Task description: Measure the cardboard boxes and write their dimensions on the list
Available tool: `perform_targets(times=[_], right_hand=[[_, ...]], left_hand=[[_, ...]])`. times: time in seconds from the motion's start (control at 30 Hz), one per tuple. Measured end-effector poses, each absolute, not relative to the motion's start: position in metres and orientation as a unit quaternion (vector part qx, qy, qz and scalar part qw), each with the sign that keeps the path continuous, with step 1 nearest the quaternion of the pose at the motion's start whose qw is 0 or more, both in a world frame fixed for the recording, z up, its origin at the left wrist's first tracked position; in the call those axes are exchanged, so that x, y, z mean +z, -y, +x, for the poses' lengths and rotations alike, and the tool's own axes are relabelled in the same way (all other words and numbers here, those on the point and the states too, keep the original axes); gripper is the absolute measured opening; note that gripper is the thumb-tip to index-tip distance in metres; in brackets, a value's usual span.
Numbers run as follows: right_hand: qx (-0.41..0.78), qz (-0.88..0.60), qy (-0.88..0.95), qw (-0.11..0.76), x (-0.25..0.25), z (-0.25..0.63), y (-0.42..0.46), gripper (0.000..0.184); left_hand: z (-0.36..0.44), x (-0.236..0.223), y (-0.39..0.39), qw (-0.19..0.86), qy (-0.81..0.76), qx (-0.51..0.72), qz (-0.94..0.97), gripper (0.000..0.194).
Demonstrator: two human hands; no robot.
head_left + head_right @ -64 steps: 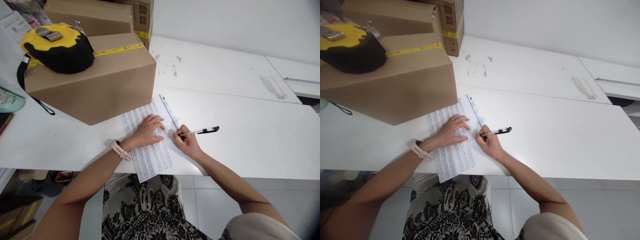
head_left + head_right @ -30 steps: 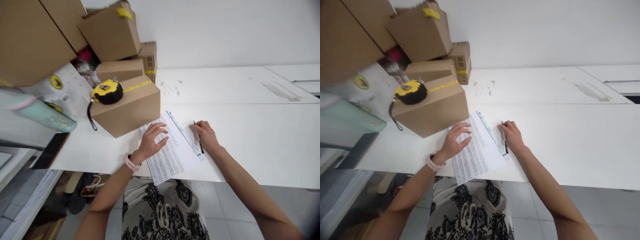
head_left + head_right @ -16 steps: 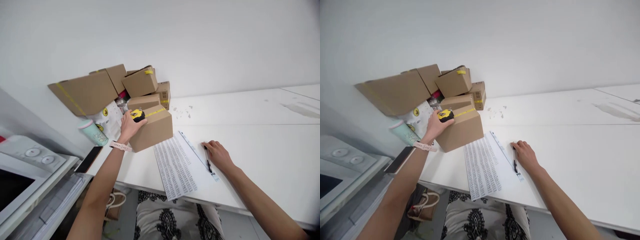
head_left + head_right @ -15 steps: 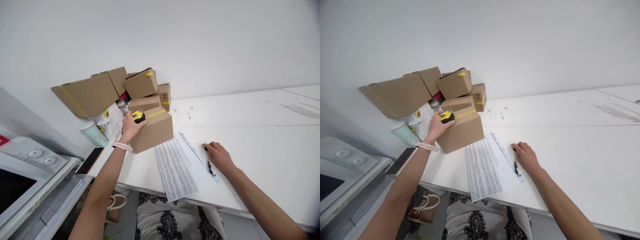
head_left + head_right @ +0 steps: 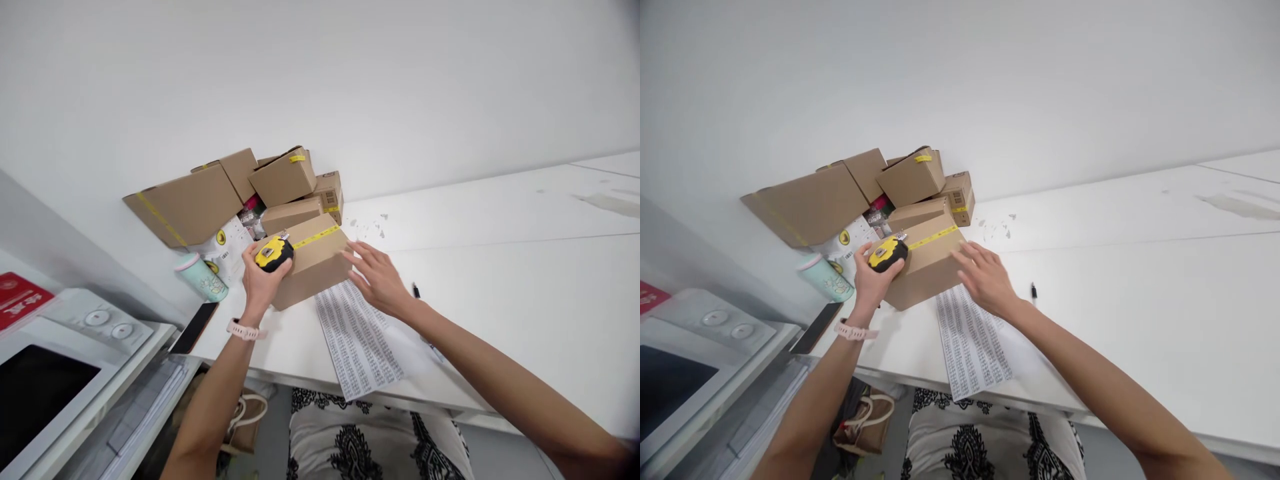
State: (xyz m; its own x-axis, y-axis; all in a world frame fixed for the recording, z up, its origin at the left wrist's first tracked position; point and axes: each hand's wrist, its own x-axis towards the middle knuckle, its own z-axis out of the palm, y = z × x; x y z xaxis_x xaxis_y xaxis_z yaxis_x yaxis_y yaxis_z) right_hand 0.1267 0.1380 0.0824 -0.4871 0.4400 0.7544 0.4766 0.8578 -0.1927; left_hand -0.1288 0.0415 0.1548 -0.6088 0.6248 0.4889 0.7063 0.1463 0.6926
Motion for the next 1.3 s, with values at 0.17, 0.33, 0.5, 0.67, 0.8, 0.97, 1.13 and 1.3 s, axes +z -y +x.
perform_targets(times=[0.17,0.33,0.5,0.67,0.8,0.97,1.13,1.3], right_hand=[[-0.008,-0.264,0.84,0.474,0.084,0.098,-0.128,0.048],[-0.054,-0.302,0.83,0.465,0.072,0.119,-0.123,0.062],[-0.094,-0.318,0.858,0.393,0.079,0.125,-0.125,0.089],[-0.083,-0.276,0.899,0.33,0.065,0.133,-0.127,0.075],[-0.004,-0.274,0.893,0.357,0.068,0.136,-0.12,0.048],[0.294,-0.233,0.837,0.398,0.125,0.12,-0.101,0.044],[0.522,-0.196,0.757,0.342,0.164,0.104,-0.1,0.05],[0.614,-0.172,0.694,0.334,0.166,0.1,-0.134,0.046]], left_hand=[[-0.111,0.125,0.019,-0.022,0.651,-0.605,-0.457,0.094],[-0.106,0.105,0.074,-0.122,0.601,-0.629,-0.477,0.087],[-0.102,0.085,0.096,-0.178,0.603,-0.626,-0.46,0.087],[-0.098,0.072,0.111,-0.205,0.617,-0.628,-0.428,0.086],[-0.102,0.095,0.11,-0.189,0.6,-0.646,-0.433,0.078],[-0.098,0.147,0.076,-0.265,0.578,-0.619,-0.461,0.074],[-0.087,0.175,0.042,-0.339,0.579,-0.583,-0.458,0.068],[-0.092,0.184,0.026,-0.415,0.53,-0.596,-0.437,0.058]])
